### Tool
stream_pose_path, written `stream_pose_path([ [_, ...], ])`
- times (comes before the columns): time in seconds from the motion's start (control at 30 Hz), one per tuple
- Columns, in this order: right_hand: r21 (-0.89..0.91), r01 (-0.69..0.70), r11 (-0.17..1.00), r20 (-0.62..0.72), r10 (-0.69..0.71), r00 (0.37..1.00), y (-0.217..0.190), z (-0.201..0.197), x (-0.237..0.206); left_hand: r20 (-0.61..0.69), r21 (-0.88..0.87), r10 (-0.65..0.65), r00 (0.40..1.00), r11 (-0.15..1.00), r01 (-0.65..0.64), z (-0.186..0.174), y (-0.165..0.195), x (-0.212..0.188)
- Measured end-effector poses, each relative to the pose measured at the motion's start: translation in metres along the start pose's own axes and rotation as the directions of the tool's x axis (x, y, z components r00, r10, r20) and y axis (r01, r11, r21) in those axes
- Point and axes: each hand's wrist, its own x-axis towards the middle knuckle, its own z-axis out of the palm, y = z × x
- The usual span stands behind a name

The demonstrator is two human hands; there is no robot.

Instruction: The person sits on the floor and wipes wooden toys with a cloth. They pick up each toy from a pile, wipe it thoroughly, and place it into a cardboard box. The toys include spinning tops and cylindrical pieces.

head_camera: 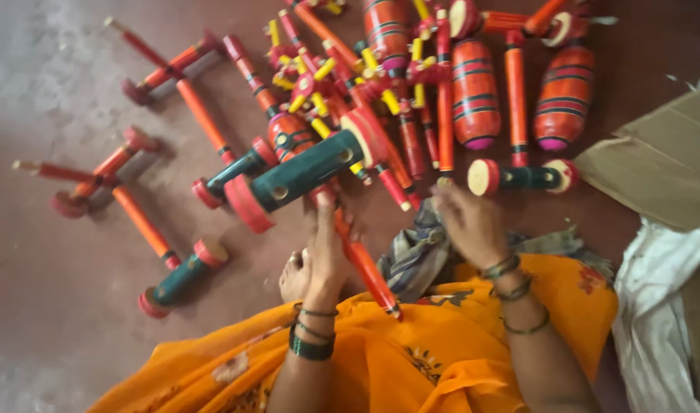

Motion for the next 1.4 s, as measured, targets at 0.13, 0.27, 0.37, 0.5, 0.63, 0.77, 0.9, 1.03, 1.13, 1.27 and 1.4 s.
stream_pose_path([
  [0.13,0.597,0.247,0.763,0.269,-0.481,0.835,-0.048,0.036,-0.034,0.088,-0.027,0.140,0.986,0.990,-0.138,0.005,0.010,-0.002],
  [0.27,0.465,0.087,0.881,0.424,-0.308,0.851,-0.065,0.066,-0.066,0.098,-0.024,0.174,0.980,0.985,-0.173,0.001,0.026,-0.007],
  [0.37,0.556,0.161,0.816,0.236,-0.340,0.910,-0.059,0.091,-0.073,0.151,0.113,0.232,0.961,0.962,-0.250,-0.005,0.040,-0.008],
  [0.5,0.686,0.244,0.686,0.036,-0.367,0.930,-0.035,0.103,-0.068,0.389,0.525,0.286,0.876,0.712,-0.466,-0.001,0.050,-0.010],
  [0.63,0.839,-0.070,0.539,-0.017,0.155,0.988,-0.010,0.092,-0.029,0.441,0.598,0.029,0.897,0.736,-0.317,0.010,0.051,-0.020],
  [0.77,0.856,0.010,0.518,-0.147,0.226,0.963,0.030,0.063,0.005,0.413,0.711,-0.043,0.910,0.640,-0.292,0.022,0.050,-0.027],
  [0.9,0.804,0.009,0.595,-0.254,0.329,0.910,0.065,0.062,0.027,0.456,0.711,-0.064,0.887,0.626,-0.321,0.031,0.050,-0.035],
  [1.03,0.870,0.047,0.491,-0.272,0.398,0.876,0.085,0.078,0.054,0.518,0.702,-0.049,0.854,0.595,-0.392,0.036,0.050,-0.042],
  [1.13,0.848,0.022,0.529,-0.281,0.415,0.866,0.092,0.089,0.066,0.527,0.714,-0.048,0.849,0.567,-0.411,0.038,0.049,-0.044],
  [1.27,0.813,0.012,0.583,-0.298,0.397,0.868,0.090,0.096,0.071,0.551,0.709,-0.061,0.833,0.560,-0.428,0.043,0.050,-0.044],
  [1.4,0.837,-0.030,0.546,-0.250,0.432,0.867,0.084,0.098,0.071,0.550,0.721,-0.091,0.830,0.553,-0.417,0.048,0.049,-0.044],
])
